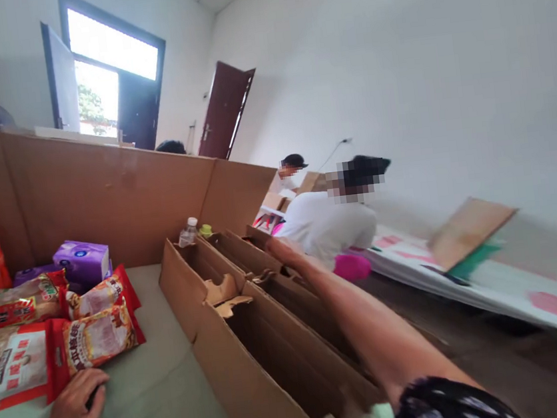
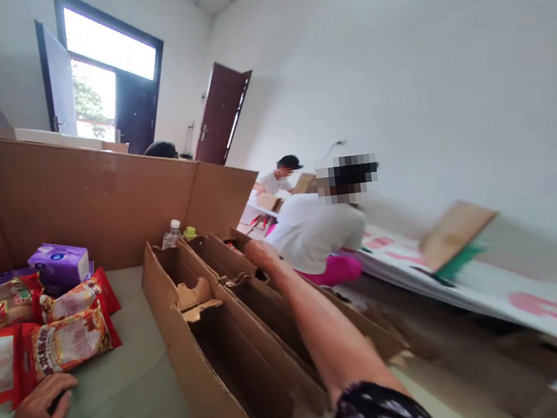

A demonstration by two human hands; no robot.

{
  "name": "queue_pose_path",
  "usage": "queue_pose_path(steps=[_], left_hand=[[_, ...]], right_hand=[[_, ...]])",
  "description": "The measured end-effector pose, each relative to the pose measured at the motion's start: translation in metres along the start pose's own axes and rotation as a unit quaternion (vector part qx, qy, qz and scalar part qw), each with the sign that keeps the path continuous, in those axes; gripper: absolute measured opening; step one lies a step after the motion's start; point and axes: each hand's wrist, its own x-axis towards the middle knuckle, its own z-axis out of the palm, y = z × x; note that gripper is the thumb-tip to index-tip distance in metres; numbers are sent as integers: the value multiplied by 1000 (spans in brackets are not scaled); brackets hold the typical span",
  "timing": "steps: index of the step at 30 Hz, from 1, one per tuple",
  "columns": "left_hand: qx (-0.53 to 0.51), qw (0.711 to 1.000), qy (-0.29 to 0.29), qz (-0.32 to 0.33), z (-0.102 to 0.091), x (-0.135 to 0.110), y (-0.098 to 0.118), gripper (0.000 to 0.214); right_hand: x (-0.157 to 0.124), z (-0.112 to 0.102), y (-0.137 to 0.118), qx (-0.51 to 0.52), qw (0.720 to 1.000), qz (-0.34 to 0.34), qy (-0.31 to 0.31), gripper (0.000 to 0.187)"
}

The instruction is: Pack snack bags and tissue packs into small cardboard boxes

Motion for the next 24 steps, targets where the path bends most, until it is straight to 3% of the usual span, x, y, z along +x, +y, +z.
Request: queue_pose_path(steps=[3, 8, 14, 19, 24], left_hand=[[6, 1000, 6, 6, 1, -1, -4, 19], [6, 1000, 5, 13, 1, 0, -8, 22], [25, 997, -66, -28, 4, -12, 0, 25], [41, 985, -127, -107, 14, -29, 5, 23], [32, 980, -145, -136, 19, -31, 8, 26]], right_hand=[[-8, -23, 1, -24, 999, 26, -4, 32], [-33, -69, -4, -44, 996, 66, 52, 32], [-91, -124, -30, -18, 989, 35, 143, 20], [-120, -142, -100, 89, 971, -115, 190, 19], [-167, -109, -221, 184, 915, -334, 128, 14]])
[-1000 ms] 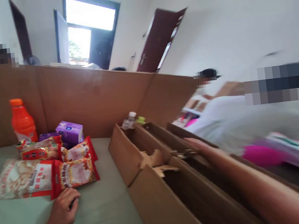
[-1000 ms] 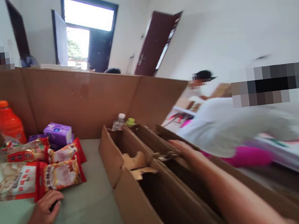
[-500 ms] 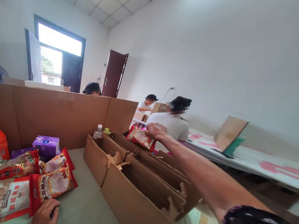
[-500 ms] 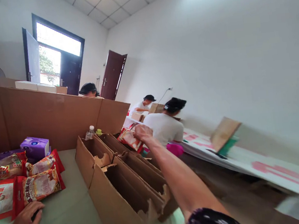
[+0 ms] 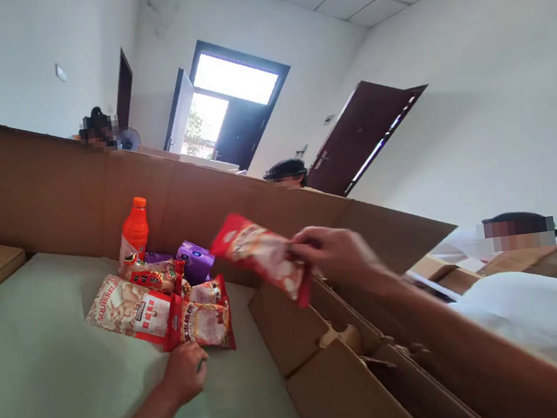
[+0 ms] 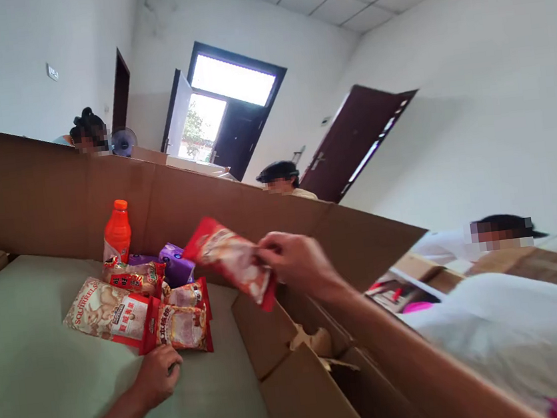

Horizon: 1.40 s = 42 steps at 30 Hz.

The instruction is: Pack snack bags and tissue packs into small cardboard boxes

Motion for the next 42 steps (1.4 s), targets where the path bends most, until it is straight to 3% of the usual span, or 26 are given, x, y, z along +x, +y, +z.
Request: queue_pose_path(steps=[4, 7, 9, 11, 14, 18, 20, 22, 23, 25, 27, 30, 33, 36, 39, 42], left_hand=[[-8, 1000, -8, -5, 2, 1, 0, 25], [-13, 1000, -10, -12, 2, -1, 2, 24], [-14, 1000, -10, -19, 2, -3, 5, 24], [-12, 1000, -11, -25, 3, -4, 6, 24], [-9, 1000, -14, -25, 3, -2, 4, 24], [-21, 1000, -4, 5, -5, 4, -2, 21], [-30, 999, 8, 29, -10, 9, -5, 20], [-37, 998, 25, 50, -15, 17, -10, 19], [-37, 997, 36, 59, -17, 21, -11, 20], [-34, 995, 53, 75, -21, 28, -14, 23], [-24, 994, 64, 88, -25, 31, -15, 25], [-2, 992, 76, 100, -30, 31, -14, 26], [21, 990, 84, 110, -34, 31, -13, 28], [41, 988, 89, 120, -35, 33, -14, 29], [70, 985, 84, 132, -33, 31, -14, 29], [124, 980, 80, 135, -30, 24, -9, 31]], right_hand=[[19, 89, -81, 26, 990, -110, -83, 18], [26, 149, -122, 16, 979, -152, -135, 9], [27, 176, -137, 14, 973, -168, -157, 14], [27, 189, -141, 21, 969, -182, -164, 21], [25, 178, -129, 35, 967, -197, -155, 25], [-11, 121, -93, 35, 967, -200, -157, 28], [-54, 90, -75, 25, 967, -193, -165, 22], [-108, 70, -60, 7, 960, -227, -167, 9], [-137, 66, -54, -7, 950, -267, -162, 2], [-192, 67, -39, -31, 926, -355, -126, 14], [-239, 72, -22, -27, 919, -392, -31, 23], [-288, 64, 10, 22, 943, -308, 122, 20], [-314, 33, 46, 38, 970, -158, 179, 15], [-326, 7, 84, 10, 968, -72, 239, 20], [-334, 4, 115, -9, 957, -31, 288, 20], [-343, 17, 132, 4, 951, -13, 308, 20]])
